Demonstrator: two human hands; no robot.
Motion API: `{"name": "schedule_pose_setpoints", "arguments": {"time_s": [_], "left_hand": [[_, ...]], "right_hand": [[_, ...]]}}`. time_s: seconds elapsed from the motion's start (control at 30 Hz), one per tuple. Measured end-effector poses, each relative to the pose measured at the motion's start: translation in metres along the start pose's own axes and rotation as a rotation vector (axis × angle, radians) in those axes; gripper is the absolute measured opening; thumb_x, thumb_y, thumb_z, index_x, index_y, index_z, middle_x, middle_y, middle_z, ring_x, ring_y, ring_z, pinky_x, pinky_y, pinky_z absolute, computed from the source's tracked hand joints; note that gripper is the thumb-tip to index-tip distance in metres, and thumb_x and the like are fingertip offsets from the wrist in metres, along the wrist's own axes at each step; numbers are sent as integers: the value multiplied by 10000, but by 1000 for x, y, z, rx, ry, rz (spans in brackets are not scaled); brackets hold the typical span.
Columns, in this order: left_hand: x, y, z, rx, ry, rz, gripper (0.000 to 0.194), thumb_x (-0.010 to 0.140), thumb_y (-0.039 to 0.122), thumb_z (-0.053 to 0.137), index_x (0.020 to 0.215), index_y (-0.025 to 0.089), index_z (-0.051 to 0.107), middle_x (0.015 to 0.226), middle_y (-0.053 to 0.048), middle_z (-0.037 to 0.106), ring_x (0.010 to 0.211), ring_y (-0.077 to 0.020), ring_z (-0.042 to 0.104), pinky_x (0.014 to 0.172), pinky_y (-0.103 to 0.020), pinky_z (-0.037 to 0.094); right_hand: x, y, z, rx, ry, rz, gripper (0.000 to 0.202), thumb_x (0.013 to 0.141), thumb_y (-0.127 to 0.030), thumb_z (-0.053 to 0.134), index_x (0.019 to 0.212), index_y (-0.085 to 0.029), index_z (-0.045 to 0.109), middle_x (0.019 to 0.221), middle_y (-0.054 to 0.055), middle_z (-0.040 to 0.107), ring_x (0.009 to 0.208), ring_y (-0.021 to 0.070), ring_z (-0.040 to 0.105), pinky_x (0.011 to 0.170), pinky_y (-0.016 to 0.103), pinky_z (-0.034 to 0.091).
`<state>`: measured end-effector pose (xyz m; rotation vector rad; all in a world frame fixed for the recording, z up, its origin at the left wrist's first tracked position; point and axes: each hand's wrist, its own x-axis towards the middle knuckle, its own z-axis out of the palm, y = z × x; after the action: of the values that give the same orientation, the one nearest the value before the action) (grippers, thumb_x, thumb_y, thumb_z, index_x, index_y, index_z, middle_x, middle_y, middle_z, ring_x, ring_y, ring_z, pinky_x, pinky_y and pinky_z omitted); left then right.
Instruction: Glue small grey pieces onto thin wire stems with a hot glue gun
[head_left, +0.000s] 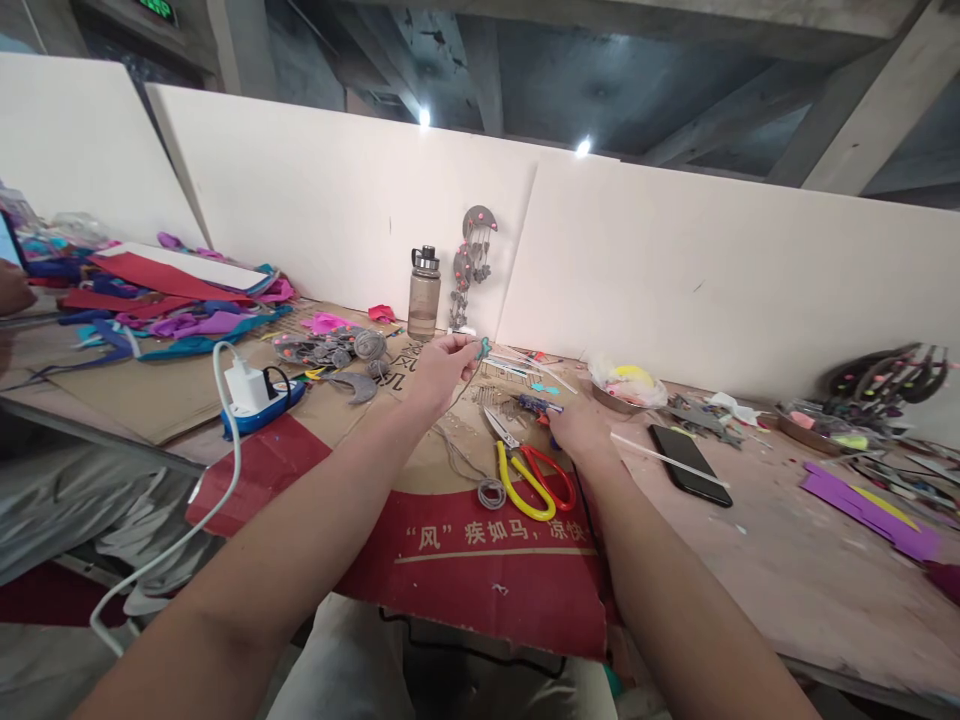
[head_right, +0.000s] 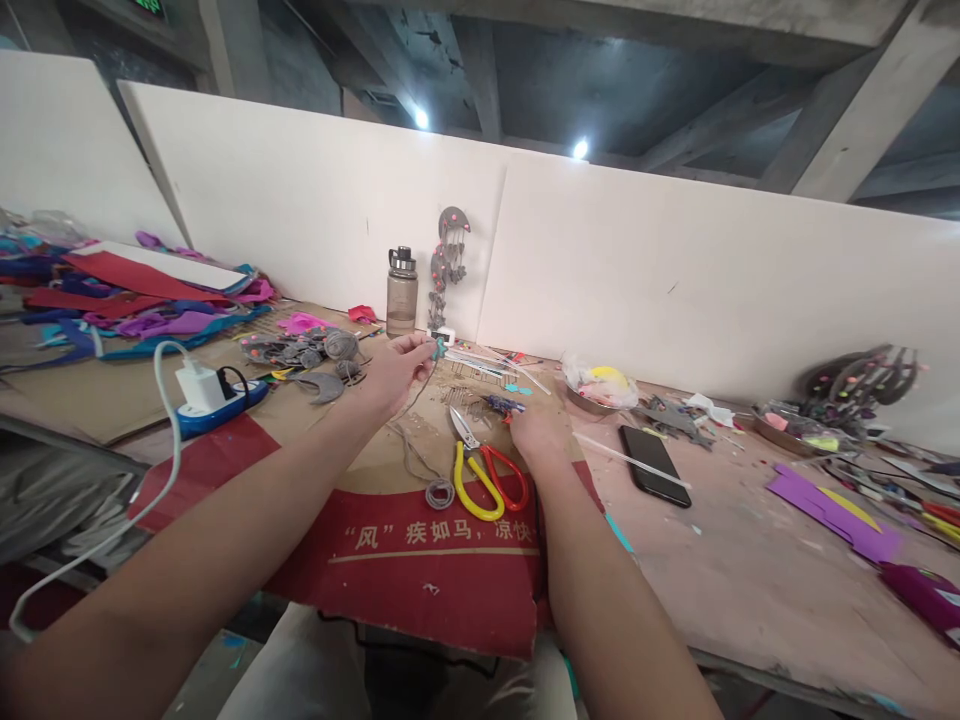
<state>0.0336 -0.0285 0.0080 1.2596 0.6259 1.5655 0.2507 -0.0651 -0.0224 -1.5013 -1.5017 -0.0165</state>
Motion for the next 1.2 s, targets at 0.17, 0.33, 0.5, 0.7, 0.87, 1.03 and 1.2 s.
{"name": "schedule_pose_setpoints", "arguments": {"time_s": [0.17,0.33,0.5,0.7,0.87,1.03,1.2], "left_hand": [[-15,9,12,388,16,197,116,733,283,644,742,168,659,629,10,590,546,-83,465,534,-228,352],[-26,16,20,646,55,333,64,730,223,631,747,182,678,761,-9,664,675,-115,539,658,-251,416],[-22,11,18,626,41,266,107,743,266,616,743,173,669,722,-8,657,636,-114,530,634,-253,416],[-22,10,18,559,20,225,129,726,281,635,724,156,669,700,-16,653,638,-116,539,635,-244,412],[-25,14,21,513,-25,172,101,699,245,642,661,153,657,655,-5,625,626,-111,521,618,-231,385],[-26,15,23,500,-80,143,99,693,242,648,657,151,663,642,-2,608,623,-111,500,615,-233,371],[-26,16,22,466,-96,118,107,698,244,650,650,148,646,632,6,583,599,-100,470,608,-236,358]], "right_hand": [[-9,-43,12,362,-65,45,183,754,-369,562,829,-213,506,892,57,618,856,196,564,841,382,432],[-22,-87,30,1197,-295,277,436,612,-273,696,942,-250,411,832,-28,620,782,138,597,782,303,456],[-27,-87,23,987,-292,280,259,720,-298,611,902,-240,437,632,-86,459,543,102,438,618,279,424],[-24,-83,8,337,-8,-119,41,823,-229,510,847,-202,530,725,-22,483,669,134,446,674,285,377],[-21,-85,5,163,29,-327,67,841,-191,490,847,-202,556,844,30,525,770,164,476,716,294,385],[-13,-79,5,196,88,-232,69,825,-253,549,805,-194,579,775,10,524,697,147,447,678,278,368],[-9,-72,4,300,53,-55,156,792,-329,588,759,-176,590,655,-27,473,612,119,405,613,259,331]]}}
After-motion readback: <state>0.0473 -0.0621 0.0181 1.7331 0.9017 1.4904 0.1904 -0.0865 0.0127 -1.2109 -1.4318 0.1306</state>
